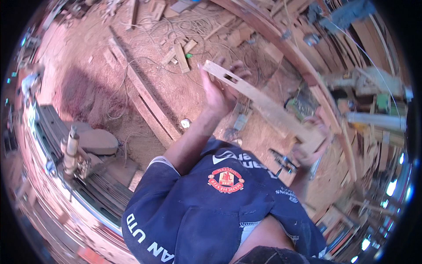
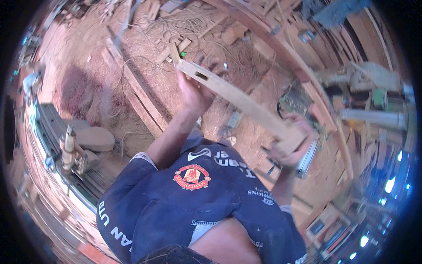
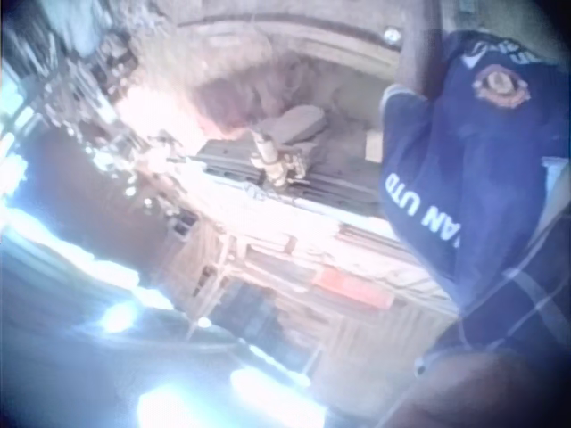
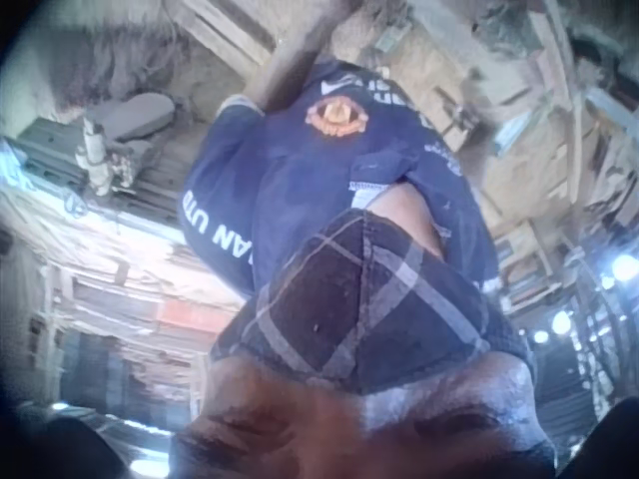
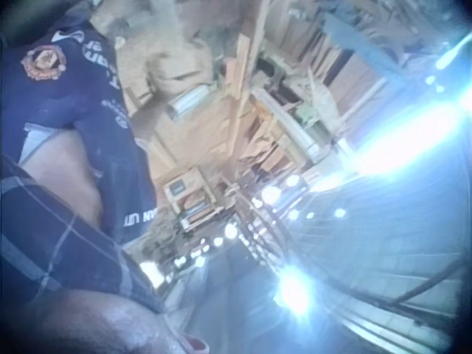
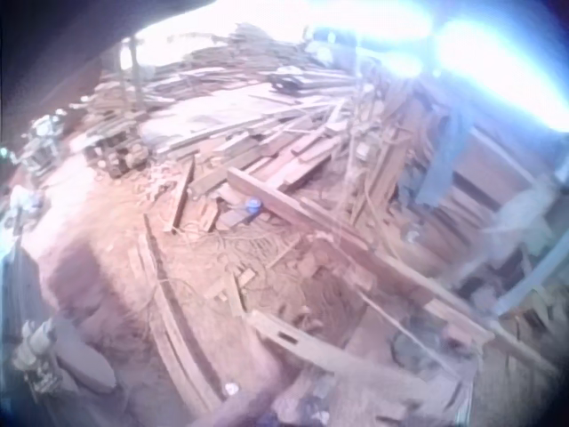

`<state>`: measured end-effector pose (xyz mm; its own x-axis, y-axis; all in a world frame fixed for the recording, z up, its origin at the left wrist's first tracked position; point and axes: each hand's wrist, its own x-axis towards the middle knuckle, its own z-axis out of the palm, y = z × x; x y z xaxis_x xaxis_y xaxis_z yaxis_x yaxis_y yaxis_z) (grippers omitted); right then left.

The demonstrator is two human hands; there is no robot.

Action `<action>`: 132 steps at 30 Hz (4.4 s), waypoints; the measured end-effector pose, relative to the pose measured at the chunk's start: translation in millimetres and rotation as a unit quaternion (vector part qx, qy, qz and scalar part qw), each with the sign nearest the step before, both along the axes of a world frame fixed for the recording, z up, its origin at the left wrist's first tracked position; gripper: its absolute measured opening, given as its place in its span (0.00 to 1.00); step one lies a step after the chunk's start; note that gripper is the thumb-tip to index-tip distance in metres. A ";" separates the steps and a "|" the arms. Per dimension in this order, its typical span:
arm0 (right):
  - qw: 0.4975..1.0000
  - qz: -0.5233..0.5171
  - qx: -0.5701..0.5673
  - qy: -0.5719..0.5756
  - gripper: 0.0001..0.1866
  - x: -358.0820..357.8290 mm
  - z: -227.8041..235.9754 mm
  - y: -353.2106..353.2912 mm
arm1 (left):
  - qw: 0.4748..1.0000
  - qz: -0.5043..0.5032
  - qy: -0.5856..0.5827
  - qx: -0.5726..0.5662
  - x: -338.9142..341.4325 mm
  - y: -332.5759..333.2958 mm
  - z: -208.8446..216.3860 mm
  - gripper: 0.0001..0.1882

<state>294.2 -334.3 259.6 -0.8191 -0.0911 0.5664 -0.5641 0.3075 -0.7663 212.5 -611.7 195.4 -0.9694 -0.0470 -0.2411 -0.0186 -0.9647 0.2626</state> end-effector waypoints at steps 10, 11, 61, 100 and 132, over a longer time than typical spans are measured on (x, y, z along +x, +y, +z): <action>0.964 -0.222 0.145 0.034 0.45 31.9 94.7 103.1 | 0.930 -0.307 0.172 -0.111 -0.6 50.4 30.6 0.43; 0.953 -0.260 0.148 0.042 0.46 46.5 89.7 105.8 | 0.919 -0.317 0.199 -0.127 -4.7 56.7 36.9 0.42; 0.612 -0.166 -0.717 -0.288 0.31 183.2 -60.3 49.1 | 0.731 -0.345 0.362 -0.464 -30.4 140.5 90.4 0.33; 0.753 -0.045 -0.535 -0.381 0.47 197.0 -105.6 6.2 | 0.779 -0.398 0.221 -0.430 -24.2 149.9 37.8 0.23; 0.673 -0.170 -0.334 -0.638 0.35 138.8 -142.0 12.8 | 0.742 -0.461 0.121 -0.472 23.7 139.6 -95.3 0.36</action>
<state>432.9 -321.5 117.6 -0.5865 0.1495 -0.7960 0.7003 -0.4002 -0.5911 236.2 -472.1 100.1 -0.7031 0.6262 -0.3370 -0.3992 0.0446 0.9158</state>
